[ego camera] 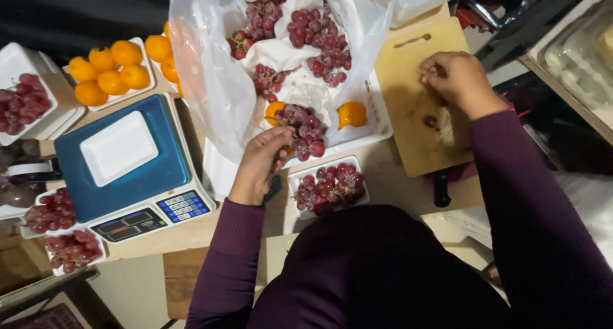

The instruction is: The person sorts and packs red grapes into small trays by hand, picking individual bunches or loose grapes from a large bag and placing them into the trays.

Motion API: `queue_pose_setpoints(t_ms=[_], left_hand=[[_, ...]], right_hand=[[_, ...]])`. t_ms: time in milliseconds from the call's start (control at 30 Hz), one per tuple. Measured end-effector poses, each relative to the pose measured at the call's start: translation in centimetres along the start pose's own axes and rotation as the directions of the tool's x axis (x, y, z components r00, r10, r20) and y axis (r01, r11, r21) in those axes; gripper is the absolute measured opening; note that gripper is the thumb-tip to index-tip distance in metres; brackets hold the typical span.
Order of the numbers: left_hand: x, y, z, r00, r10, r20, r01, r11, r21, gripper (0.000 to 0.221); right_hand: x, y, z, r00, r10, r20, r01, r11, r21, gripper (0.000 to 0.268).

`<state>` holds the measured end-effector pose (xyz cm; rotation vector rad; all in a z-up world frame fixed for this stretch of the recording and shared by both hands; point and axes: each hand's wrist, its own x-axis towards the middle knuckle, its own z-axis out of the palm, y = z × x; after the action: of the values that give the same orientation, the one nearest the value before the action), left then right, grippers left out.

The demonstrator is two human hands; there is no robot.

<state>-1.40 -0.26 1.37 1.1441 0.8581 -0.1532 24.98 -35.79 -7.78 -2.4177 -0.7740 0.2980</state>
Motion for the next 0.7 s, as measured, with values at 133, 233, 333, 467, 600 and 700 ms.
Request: queue_pose_setpoints(t_ms=[133,233,333,467,600,700], left_hand=[[-0.1,-0.1,-0.1,1.000,-0.016,-0.004,0.016,1.000,0.011,0.015],[-0.1,-0.1,0.0,1.000,-0.015,0.008,0.015,1.000,-0.009,0.016],[-0.2,0.2,0.6,1.000,-0.028,-0.013,0.028,0.999,0.046,0.020],[0.1,0.1,0.9,1.000,-0.024,0.019,0.024,0.999,0.024,0.024],[0.1,0.2,1.0,0.998,-0.029,0.057,0.028,0.999,0.015,0.024],[-0.1,0.7,1.6,0.997,-0.054,0.064,0.053,0.999,0.007,0.022]], right_hand=[[-5.6,-2.4,-2.3,0.996,0.036,-0.080,-0.046,0.991,-0.124,0.017],[-8.4,-0.5,-1.2,0.967,0.240,-0.089,-0.249,0.963,-0.107,0.005],[-9.7,0.2,0.0,0.948,0.309,-0.079,-0.316,0.942,-0.114,0.011],[-10.3,1.8,1.2,0.979,0.150,-0.135,-0.170,0.973,-0.154,0.010],[-9.4,-0.5,0.8,0.904,-0.087,-0.419,0.010,0.983,-0.181,0.006],[-6.8,-11.2,-0.8,0.908,-0.232,-0.349,0.295,0.945,0.139,0.013]])
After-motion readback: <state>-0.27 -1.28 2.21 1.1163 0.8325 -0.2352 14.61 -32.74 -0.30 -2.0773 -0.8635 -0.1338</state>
